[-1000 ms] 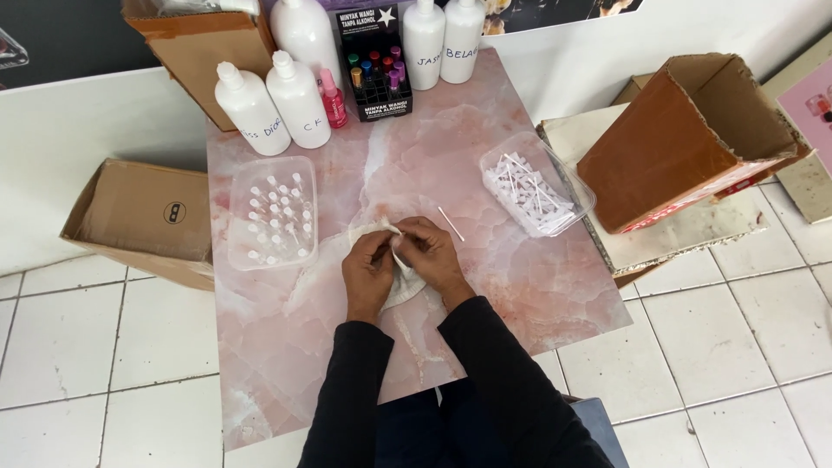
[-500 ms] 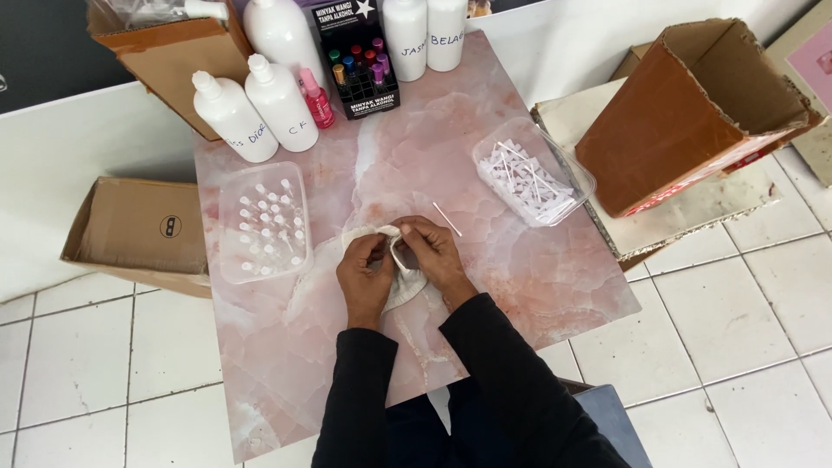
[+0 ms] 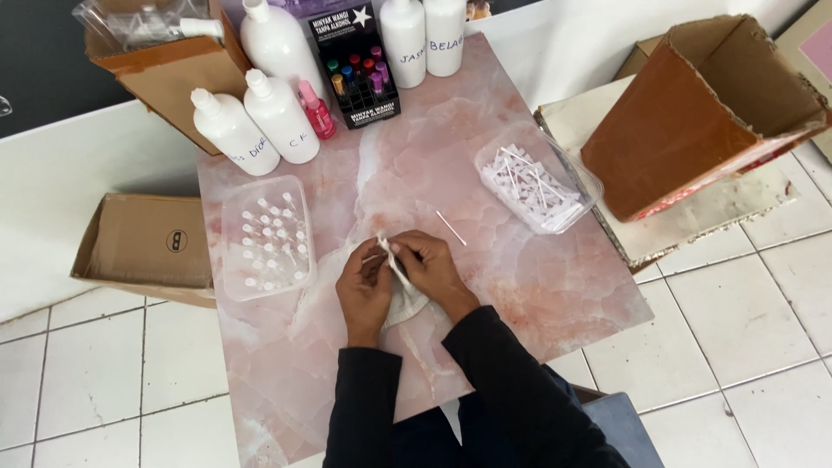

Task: The person is wrapping the ends of perfume tester sticks with small pieces of white material and organizing them on a table.

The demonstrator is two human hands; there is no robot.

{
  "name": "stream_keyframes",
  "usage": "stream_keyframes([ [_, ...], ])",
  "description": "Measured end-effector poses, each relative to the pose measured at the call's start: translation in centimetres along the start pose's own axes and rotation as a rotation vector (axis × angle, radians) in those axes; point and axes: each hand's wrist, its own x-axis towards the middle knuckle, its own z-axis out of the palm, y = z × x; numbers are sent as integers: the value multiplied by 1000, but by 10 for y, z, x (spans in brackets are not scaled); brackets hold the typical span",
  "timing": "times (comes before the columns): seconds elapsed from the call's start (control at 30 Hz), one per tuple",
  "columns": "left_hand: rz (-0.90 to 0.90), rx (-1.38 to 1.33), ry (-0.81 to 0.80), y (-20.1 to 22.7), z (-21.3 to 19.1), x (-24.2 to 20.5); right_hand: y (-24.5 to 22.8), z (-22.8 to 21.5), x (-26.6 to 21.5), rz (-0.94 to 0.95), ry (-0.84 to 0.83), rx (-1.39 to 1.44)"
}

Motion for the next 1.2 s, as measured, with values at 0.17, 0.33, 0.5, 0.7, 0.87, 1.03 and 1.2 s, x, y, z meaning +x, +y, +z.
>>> stream_keyframes([
  [0.17, -46, -135, 46, 8, -5, 6, -1, -4, 3, -10, -167, 45],
  [0.33, -155, -216, 125, 2, -7, 8, -5, -15, 5, 112, -245, 86],
  [0.5, -160, -243, 117, 12, -5, 9, 1, -10, 2, 192, -156, 206],
  [0.7, -227, -340, 63, -4, -16, 11, -1, -10, 1, 295, -74, 260],
  [0.87, -228, -341, 93, -6, -13, 10, 1, -13, 2, 308, -86, 277],
  [1.03, -190, -241, 113, 9, -9, 10, -14, -7, 4, 202, -139, 253],
  [1.2, -142, -189, 102, 15, -7, 9, 3, -3, -6, 219, -80, 180],
])
